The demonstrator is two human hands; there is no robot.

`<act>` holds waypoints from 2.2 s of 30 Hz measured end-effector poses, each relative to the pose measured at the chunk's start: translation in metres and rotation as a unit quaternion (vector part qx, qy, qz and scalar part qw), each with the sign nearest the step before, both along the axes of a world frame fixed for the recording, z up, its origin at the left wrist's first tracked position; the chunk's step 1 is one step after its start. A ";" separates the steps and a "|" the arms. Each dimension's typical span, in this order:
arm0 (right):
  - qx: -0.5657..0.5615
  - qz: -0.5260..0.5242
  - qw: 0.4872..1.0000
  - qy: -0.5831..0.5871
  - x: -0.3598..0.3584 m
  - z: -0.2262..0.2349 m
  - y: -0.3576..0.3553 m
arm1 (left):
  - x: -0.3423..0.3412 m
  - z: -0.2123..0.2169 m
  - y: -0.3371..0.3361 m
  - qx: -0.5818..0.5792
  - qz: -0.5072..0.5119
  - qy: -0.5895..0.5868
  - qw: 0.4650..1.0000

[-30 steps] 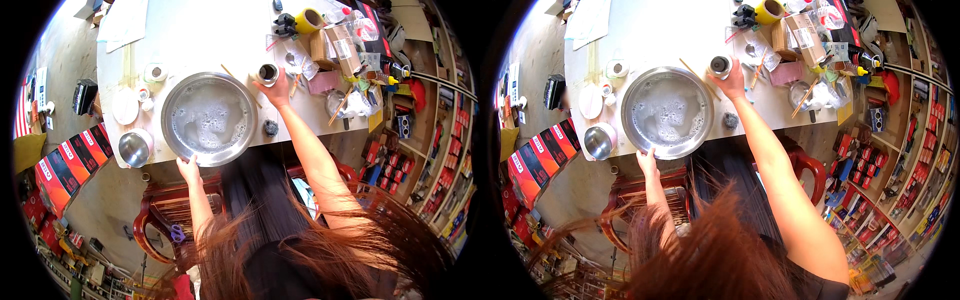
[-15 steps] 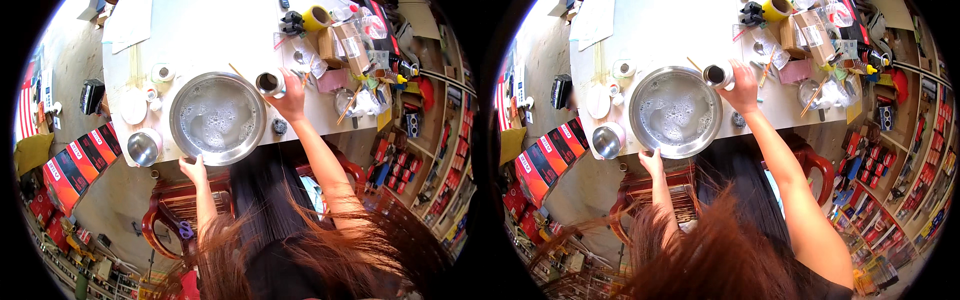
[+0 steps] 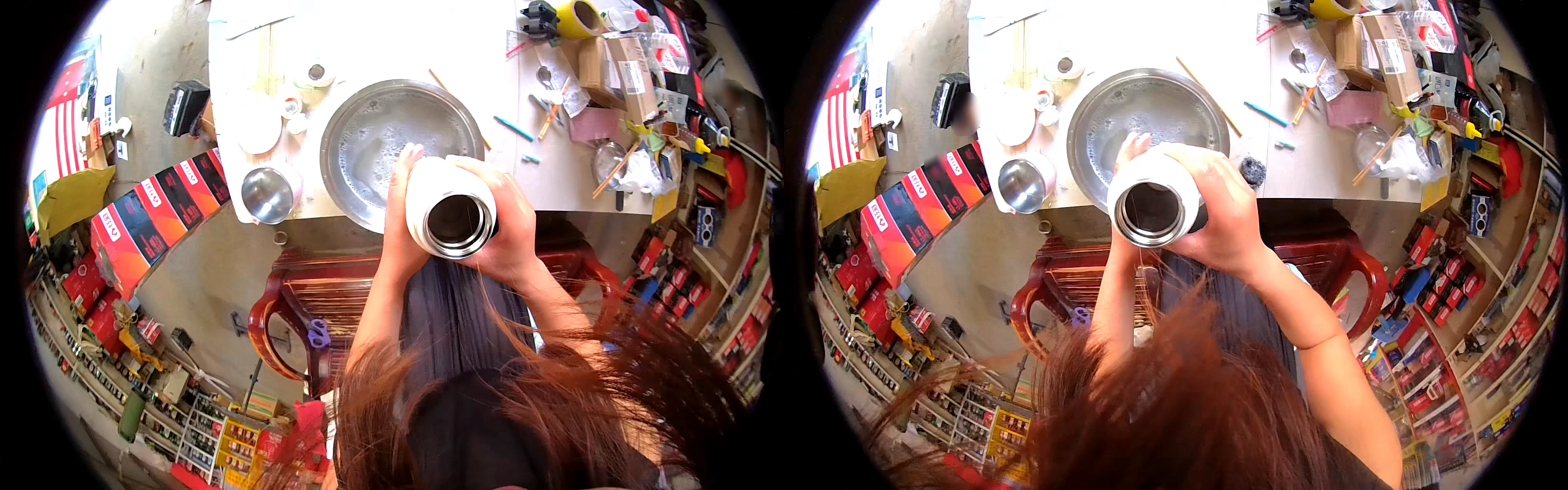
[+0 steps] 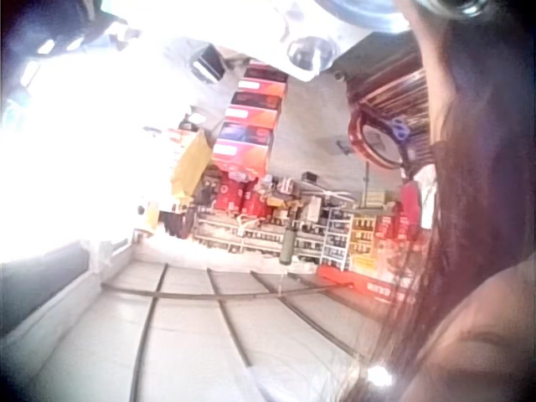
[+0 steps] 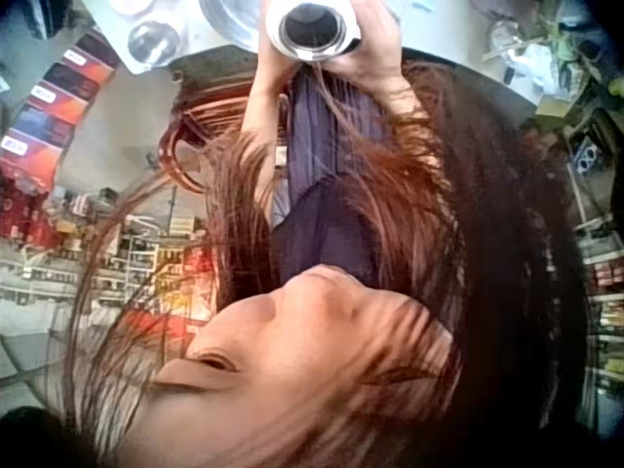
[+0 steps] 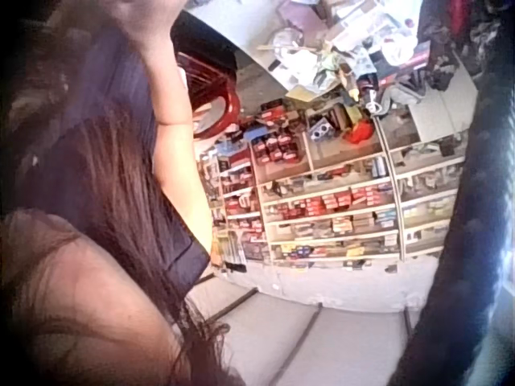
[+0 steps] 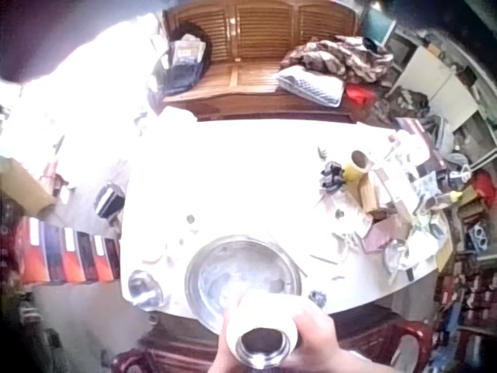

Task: The person scrubs the exterior and interior of a white cylindrical container using a steel wool pad and a toothbrush. They work over a metal basin filled with soapy water, rinsing the container and tools periodically. The person then places the cleaned container on the table.

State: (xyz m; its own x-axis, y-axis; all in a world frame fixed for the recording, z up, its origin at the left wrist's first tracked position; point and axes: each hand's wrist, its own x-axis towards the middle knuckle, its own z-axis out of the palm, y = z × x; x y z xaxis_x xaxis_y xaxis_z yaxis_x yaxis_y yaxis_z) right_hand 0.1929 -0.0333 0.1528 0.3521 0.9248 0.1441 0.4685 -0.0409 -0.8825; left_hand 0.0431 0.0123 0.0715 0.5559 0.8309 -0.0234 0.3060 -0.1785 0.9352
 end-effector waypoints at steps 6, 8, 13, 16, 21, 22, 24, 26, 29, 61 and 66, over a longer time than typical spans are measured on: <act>-0.025 0.029 0.998 -0.042 0.010 0.009 -0.010 | 0.006 -0.005 -0.018 -0.157 0.018 -0.092 0.983; -0.022 0.029 0.998 -0.053 0.011 0.012 -0.011 | 0.008 -0.003 -0.022 -0.251 0.039 -0.102 0.962; -0.019 0.032 0.997 -0.072 0.009 0.016 -0.015 | 0.008 -0.004 -0.025 -0.138 0.016 -0.063 0.988; 0.008 0.023 0.996 -0.083 0.006 0.015 -0.015 | 0.006 -0.002 -0.029 -0.157 0.025 -0.074 0.984; 0.004 0.014 0.997 -0.077 0.002 0.014 -0.016 | 0.015 0.009 -0.026 -0.102 0.042 -0.081 0.991; -0.004 0.012 0.997 -0.078 0.002 0.012 -0.018 | 0.017 0.011 -0.028 -0.158 0.075 -0.082 0.981; -0.024 0.014 0.999 -0.035 -0.001 0.007 -0.024 | 0.012 -0.005 -0.037 -0.133 0.072 -0.077 0.985; -0.032 0.081 0.995 0.049 0.003 0.004 -0.026 | -0.006 -0.013 -0.045 -0.235 0.118 -0.139 0.955; -0.104 0.013 0.968 0.228 0.014 -0.031 -0.050 | -0.027 -0.019 -0.057 -0.199 0.112 -0.056 0.972; -0.158 0.118 0.977 -0.080 0.016 0.064 -0.007 | -0.031 0.015 -0.021 0.109 0.080 0.102 0.986; -0.197 0.108 0.964 -0.141 -0.001 0.046 -0.010 | -0.049 0.007 -0.024 0.192 0.052 0.158 0.967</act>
